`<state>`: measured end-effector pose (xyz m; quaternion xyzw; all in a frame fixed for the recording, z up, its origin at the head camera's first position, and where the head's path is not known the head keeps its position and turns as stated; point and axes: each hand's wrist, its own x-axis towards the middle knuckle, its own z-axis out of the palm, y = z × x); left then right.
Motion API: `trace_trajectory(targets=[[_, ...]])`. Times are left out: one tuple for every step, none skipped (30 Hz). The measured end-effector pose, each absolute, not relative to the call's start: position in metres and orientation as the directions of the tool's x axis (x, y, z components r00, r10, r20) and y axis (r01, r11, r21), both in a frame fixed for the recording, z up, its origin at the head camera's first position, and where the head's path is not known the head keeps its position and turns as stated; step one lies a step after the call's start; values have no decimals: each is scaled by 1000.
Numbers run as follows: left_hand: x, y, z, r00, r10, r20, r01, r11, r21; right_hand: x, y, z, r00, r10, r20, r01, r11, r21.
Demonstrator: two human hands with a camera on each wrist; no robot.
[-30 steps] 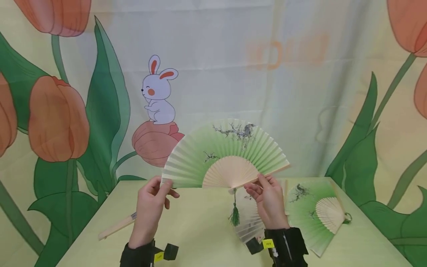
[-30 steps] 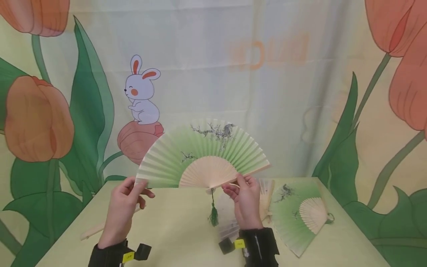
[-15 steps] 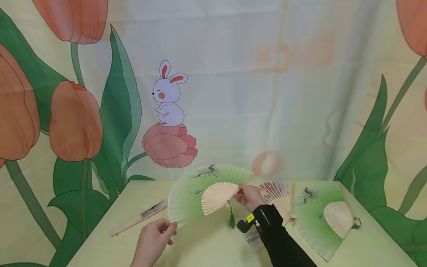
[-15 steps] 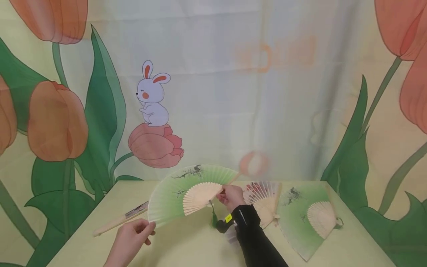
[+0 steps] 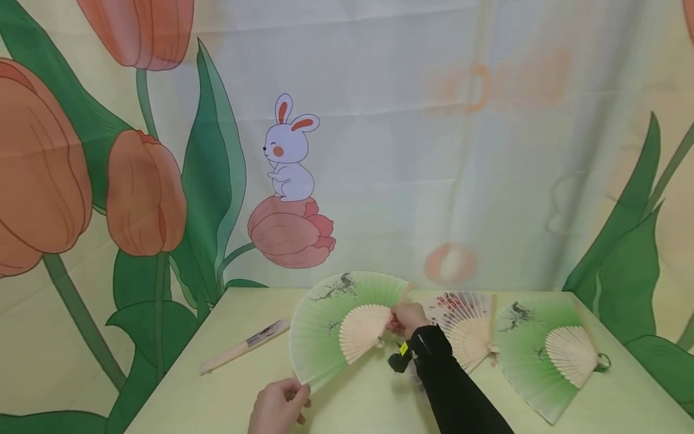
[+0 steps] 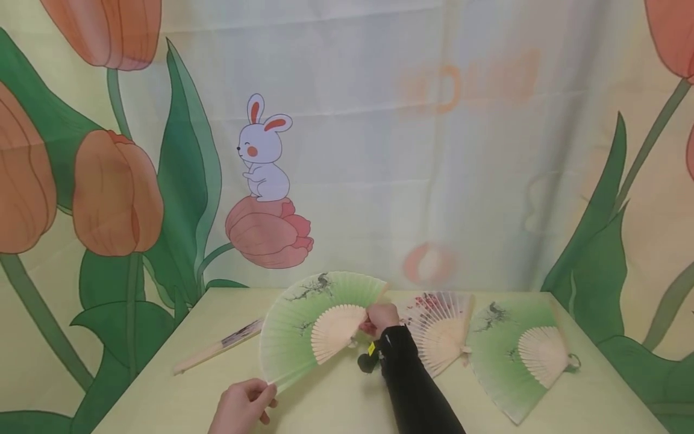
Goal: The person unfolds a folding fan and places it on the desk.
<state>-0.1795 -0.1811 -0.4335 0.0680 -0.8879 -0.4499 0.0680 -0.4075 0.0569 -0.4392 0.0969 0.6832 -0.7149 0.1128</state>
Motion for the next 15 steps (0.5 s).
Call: trace_trajectory(targets=[[-179, -180, -435, -981, -185, 56, -65, 589, 805, -409, 56, -441, -958, -28, -286, 286, -25, -958], [-179, -179, -436, -981, -187, 54, -68, 592, 803, -410, 55, -443, -960, -25, -280, 281, -6, -960], [-178, -179, -437, -981, -186, 52, -70, 591, 804, -411, 54, -445, -960, -22, -279, 279, 13, -960], [-177, -178, -438, -982, -184, 48, -71, 588, 806, -412, 53, -447, -960, -17, -278, 277, 37, -960], [-176, -177, -439, -982, -182, 41, -74, 584, 809, -413, 51, -449, -960, -9, -281, 280, 62, -958], [-175, -176, -440, -983, -178, 34, -76, 576, 814, -413, 50, -450, -958, -1, -288, 287, 78, -955], [-175, -176, -441, -985, -173, 28, -77, 570, 818, -413, 49, -451, -956, 6, -294, 293, 91, -952], [-174, -175, -441, -986, -167, 22, -77, 563, 823, -412, 48, -452, -953, 14, -302, 302, 101, -948], [-173, -175, -442, -987, -163, 18, -77, 557, 827, -412, 47, -452, -952, 19, -307, 307, 107, -946], [-172, -175, -442, -987, -158, 15, -76, 553, 830, -411, 46, -453, -951, 22, -307, 308, 110, -945], [-171, -175, -442, -988, -154, 14, -74, 554, 829, -411, 45, -453, -954, 19, -300, 301, 107, -948], [-170, -175, -442, -989, -150, 13, -73, 554, 829, -410, 45, -453, -957, 18, -290, 290, 104, -951], [-170, -175, -441, -989, -149, 9, -76, 553, 830, -410, 45, -452, -961, 17, -277, 277, 108, -955], [-170, -175, -441, -989, -147, 3, -80, 552, 830, -409, 45, -452, -964, 16, -265, 265, 116, -957], [-170, -175, -440, -989, -145, -6, -86, 553, 829, -409, 45, -451, -966, 14, -257, 257, 130, -958]])
